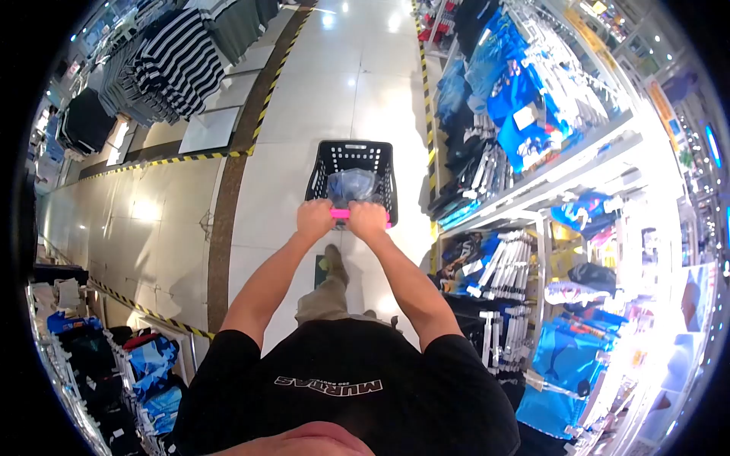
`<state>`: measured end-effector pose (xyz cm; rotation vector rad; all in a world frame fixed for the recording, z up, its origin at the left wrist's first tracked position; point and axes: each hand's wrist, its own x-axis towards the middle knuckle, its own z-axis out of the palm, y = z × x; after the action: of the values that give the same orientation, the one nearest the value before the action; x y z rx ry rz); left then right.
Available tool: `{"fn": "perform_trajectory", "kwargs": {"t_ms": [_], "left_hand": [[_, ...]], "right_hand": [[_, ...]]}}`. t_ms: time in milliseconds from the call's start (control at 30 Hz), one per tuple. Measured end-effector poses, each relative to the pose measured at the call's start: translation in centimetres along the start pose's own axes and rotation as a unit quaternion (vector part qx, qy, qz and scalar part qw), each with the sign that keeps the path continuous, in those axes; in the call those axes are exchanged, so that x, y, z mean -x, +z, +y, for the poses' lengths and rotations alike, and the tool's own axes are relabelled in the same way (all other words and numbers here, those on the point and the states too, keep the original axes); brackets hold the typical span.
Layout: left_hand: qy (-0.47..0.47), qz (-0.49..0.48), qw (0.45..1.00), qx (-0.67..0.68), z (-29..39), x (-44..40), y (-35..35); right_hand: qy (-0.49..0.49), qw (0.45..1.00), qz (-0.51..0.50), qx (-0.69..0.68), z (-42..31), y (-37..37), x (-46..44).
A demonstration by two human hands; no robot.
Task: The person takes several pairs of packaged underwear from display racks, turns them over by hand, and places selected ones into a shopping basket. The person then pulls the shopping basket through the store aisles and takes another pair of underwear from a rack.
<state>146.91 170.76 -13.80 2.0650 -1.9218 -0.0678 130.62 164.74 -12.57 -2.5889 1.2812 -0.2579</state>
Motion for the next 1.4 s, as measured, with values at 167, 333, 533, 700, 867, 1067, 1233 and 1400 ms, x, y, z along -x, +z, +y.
{"fn": "perform_trajectory", "kwargs": {"t_ms": [167, 333, 533, 700, 867, 1067, 1233, 1400], "left_hand": [[0.021, -0.004, 1.000, 0.023, -2.9, -8.3, 1.4], [0.032, -0.081, 0.996, 0.035, -5.6, -16.9, 1.5], [0.040, -0.103, 0.993, 0.045, -8.3, -25.2, 1.3], [0.033, -0.079, 0.995, 0.049, -10.6, -32.2, 2.7], [0.028, -0.072, 0.996, 0.044, -13.2, -39.9, 4.3], [-0.006, -0.131, 0.991, 0.004, -16.3, -50.8, 4.1], [-0.021, -0.143, 0.989, -0.011, -18.9, -60.1, 5.6], [-0.047, -0.156, 0.986, -0.022, -21.0, -68.3, 6.7]], "right_hand": [[0.009, 1.000, -0.001, 0.011, 2.4, -0.3, -8.4], [0.037, 0.998, -0.036, 0.039, 4.0, -1.8, -16.9], [0.051, 0.998, -0.019, 0.044, 6.0, -1.9, -25.2], [0.027, 0.999, -0.001, 0.035, 8.8, -1.1, -32.2], [0.013, 0.998, 0.054, 0.019, 11.6, 0.0, -40.2], [0.022, 0.999, 0.004, -0.037, 14.4, -0.4, -50.7], [0.005, 0.998, -0.063, -0.016, 17.6, -2.1, -60.4], [0.003, 0.995, -0.099, -0.020, 20.3, -2.3, -68.8]]}}
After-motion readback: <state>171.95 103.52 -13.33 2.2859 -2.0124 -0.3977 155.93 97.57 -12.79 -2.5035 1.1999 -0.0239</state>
